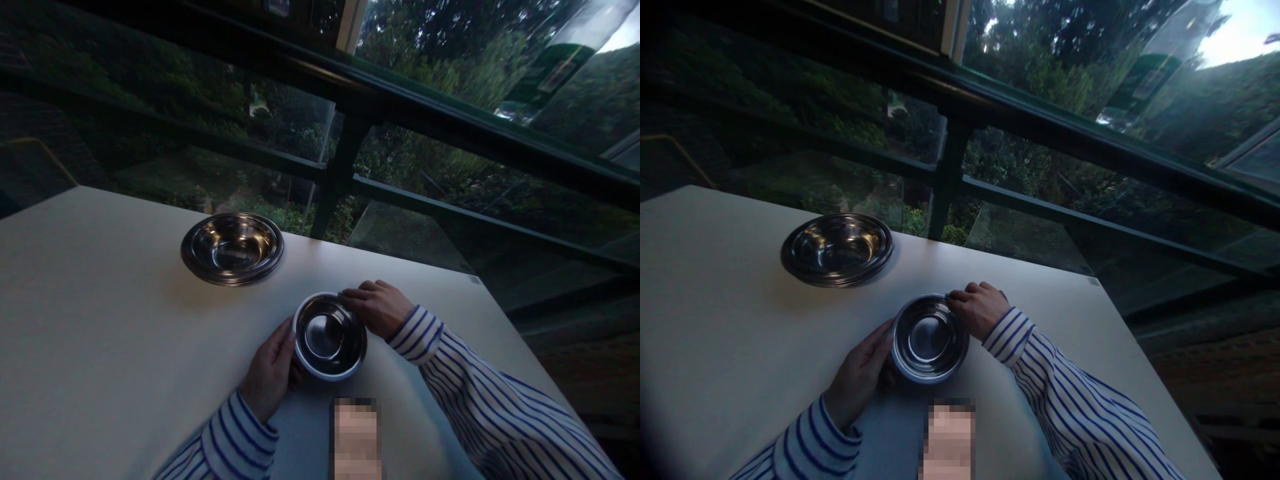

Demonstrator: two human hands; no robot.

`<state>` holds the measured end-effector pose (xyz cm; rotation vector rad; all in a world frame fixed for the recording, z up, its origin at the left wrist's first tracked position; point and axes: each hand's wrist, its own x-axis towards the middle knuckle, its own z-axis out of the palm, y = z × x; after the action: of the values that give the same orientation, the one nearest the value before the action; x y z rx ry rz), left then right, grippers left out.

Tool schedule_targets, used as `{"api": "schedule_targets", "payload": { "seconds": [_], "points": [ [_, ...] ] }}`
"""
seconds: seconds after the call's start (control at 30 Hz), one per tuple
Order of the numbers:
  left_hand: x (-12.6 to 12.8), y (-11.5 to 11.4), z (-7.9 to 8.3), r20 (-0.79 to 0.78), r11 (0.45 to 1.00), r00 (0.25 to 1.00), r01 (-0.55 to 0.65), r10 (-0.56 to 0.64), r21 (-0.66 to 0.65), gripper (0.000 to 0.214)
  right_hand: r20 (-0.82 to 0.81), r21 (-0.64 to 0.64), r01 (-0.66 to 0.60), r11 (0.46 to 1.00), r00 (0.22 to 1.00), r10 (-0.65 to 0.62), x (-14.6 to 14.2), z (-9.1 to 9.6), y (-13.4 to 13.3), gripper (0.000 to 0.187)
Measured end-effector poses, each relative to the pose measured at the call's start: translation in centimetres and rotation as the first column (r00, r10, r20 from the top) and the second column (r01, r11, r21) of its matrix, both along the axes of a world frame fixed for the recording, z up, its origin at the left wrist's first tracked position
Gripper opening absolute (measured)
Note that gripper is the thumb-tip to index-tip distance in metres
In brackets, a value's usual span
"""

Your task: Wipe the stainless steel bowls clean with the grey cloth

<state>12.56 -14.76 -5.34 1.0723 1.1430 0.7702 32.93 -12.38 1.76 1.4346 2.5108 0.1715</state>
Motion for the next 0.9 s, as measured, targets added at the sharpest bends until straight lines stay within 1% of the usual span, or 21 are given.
{"api": "schedule_targets", "payload": {
  "seconds": [0.2,0.37,0.47,0.53,0.6,0.7,0.8,0.9],
  "points": [
    [-0.1,0.2,-0.2,0.004,1.0,1.0,0.013,-0.013,0.022,0.059,0.043,0.007,-0.076,0.997,0.996,0.075,-1.2,0.2,1.5,0.028],
    [-0.1,0.2,-0.2,-0.002,0.999,1.0,0.021,-0.021,0.05,0.057,0.037,0.001,-0.145,0.989,0.989,0.145,-3.5,0.0,2.7,0.026],
    [-0.1,0.3,-0.4,0.007,0.995,1.0,0.013,-0.013,0.098,0.053,0.011,-0.016,-0.192,0.981,0.981,0.192,-4.9,-0.3,2.9,0.024],
    [-0.1,0.3,-0.5,0.018,0.987,1.0,-0.011,0.008,0.16,0.049,-0.005,-0.01,-0.206,0.979,0.979,0.205,-5.2,-0.4,2.8,0.023],
    [0.0,0.3,-0.5,0.021,0.976,1.0,-0.019,0.015,0.215,0.045,-0.016,0.01,-0.202,0.979,0.979,0.203,-5.1,-0.4,2.5,0.023],
    [0.1,0.3,-0.5,0.008,0.979,1.0,0.023,-0.025,0.204,0.043,-0.009,0.038,-0.164,0.986,0.986,0.165,-3.9,-0.4,1.9,0.027],
    [0.2,0.1,-0.5,0.012,0.979,0.999,0.033,-0.036,0.199,0.042,0.012,0.019,-0.092,0.996,0.996,0.092,-2.2,-0.4,1.3,0.032],
    [0.4,0.1,-0.6,0.029,0.978,0.998,0.042,-0.049,0.202,0.042,0.014,-0.006,-0.009,1.0,1.0,0.009,-0.6,-0.4,0.4,0.033]
  ]
}}
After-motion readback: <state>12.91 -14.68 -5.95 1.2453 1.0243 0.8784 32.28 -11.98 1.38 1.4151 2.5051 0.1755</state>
